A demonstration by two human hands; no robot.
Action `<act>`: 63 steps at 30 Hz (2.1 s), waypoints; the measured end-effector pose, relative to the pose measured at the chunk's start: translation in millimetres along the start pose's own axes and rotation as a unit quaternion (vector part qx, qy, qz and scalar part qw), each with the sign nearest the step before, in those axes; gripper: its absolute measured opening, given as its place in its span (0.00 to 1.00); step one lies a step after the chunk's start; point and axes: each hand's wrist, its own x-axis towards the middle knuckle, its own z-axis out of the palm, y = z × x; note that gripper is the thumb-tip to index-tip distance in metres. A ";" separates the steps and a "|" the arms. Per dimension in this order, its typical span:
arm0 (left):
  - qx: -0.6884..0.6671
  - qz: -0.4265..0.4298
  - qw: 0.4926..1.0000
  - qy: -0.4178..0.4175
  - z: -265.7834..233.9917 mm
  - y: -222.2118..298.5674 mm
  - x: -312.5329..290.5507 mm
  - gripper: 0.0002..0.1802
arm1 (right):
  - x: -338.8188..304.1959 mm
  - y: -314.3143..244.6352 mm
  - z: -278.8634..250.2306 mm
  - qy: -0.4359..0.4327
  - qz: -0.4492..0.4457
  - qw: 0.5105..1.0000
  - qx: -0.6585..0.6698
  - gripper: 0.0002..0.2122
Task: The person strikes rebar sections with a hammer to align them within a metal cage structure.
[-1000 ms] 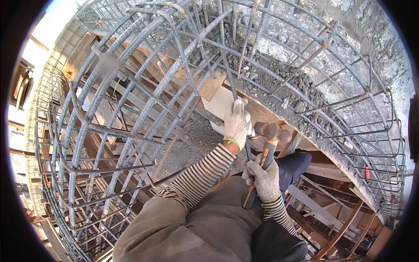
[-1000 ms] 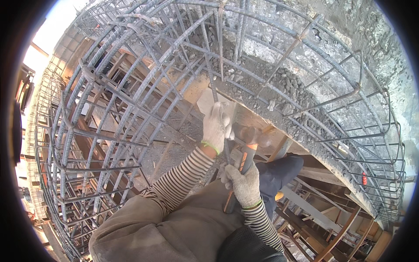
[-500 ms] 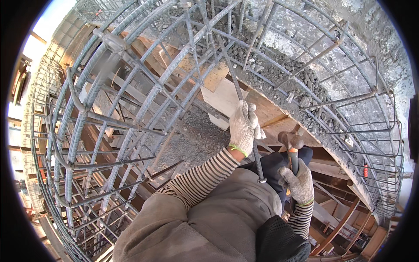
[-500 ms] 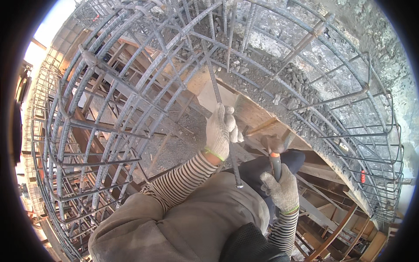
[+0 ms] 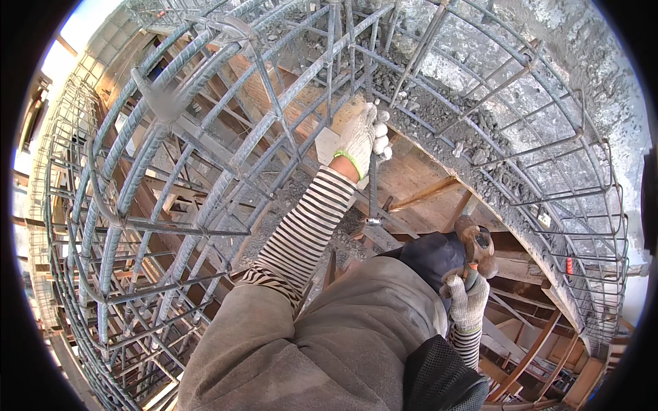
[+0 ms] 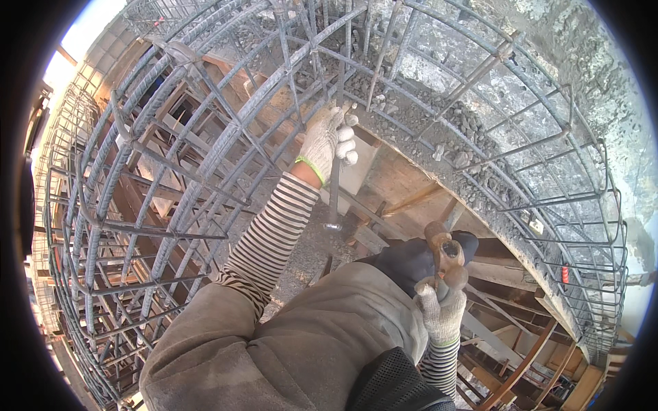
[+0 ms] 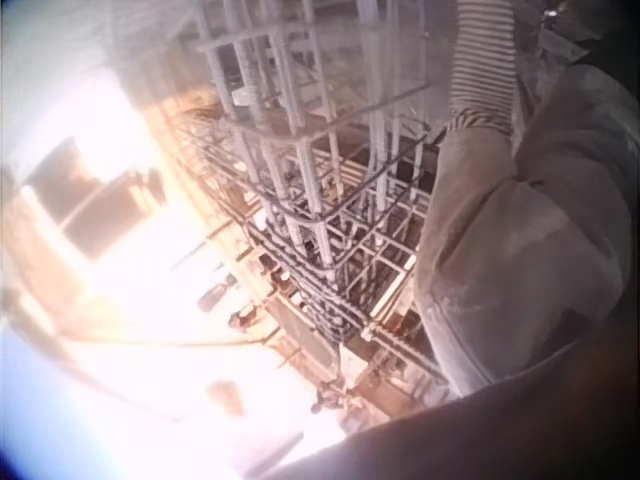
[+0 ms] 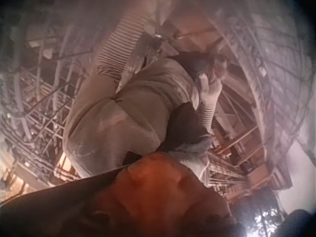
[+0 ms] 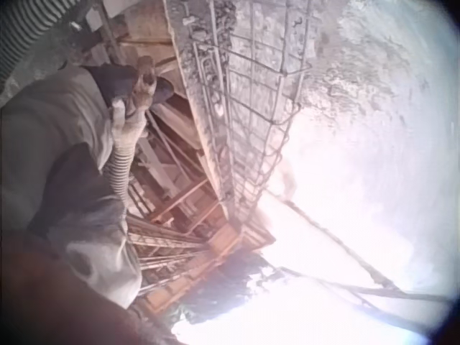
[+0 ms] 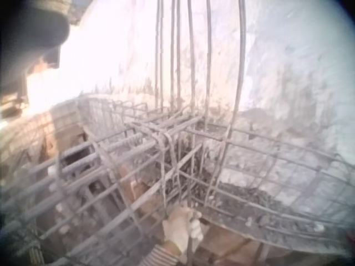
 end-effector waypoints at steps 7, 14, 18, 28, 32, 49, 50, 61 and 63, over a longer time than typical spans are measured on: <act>-0.009 -0.010 1.000 -0.011 8.4 14.9 6.4 0.12 | 37.8 -41.2 10.9 -0.065 -0.323 0.936 -0.123 0.19; -0.025 -0.035 0.999 -0.016 18.6 15.0 16.5 0.13 | 62.6 -93.3 9.2 -0.086 -0.499 0.831 -0.231 0.20; -0.051 -0.046 0.996 -0.054 21.9 19.1 22.6 0.12 | 84.3 -80.3 27.3 -0.075 -0.591 0.786 -0.164 0.14; -0.048 -0.013 0.998 -0.029 29.6 24.1 31.3 0.16 | 83.6 -74.3 38.2 -0.089 -0.478 0.842 -0.233 0.16; -0.058 -0.059 0.995 -0.048 19.2 34.9 35.0 0.17 | 65.6 -77.3 42.3 -0.050 -0.419 0.846 -0.324 0.15; -0.061 -0.060 0.992 -0.090 0.3 24.1 35.2 0.14 | 57.1 -78.4 38.5 -0.049 -0.428 0.849 -0.305 0.11; -0.064 -0.047 0.994 -0.077 3.5 30.4 36.7 0.15 | 57.8 -81.4 35.8 -0.049 -0.499 0.828 -0.252 0.12; -0.097 -0.075 0.992 -0.016 16.1 34.1 39.2 0.15 | 77.3 -62.8 52.2 -0.062 -0.412 0.871 -0.259 0.14; -0.055 -0.065 0.996 -0.019 7.8 30.8 41.1 0.15 | 74.5 -59.4 54.9 -0.051 -0.338 0.893 -0.291 0.12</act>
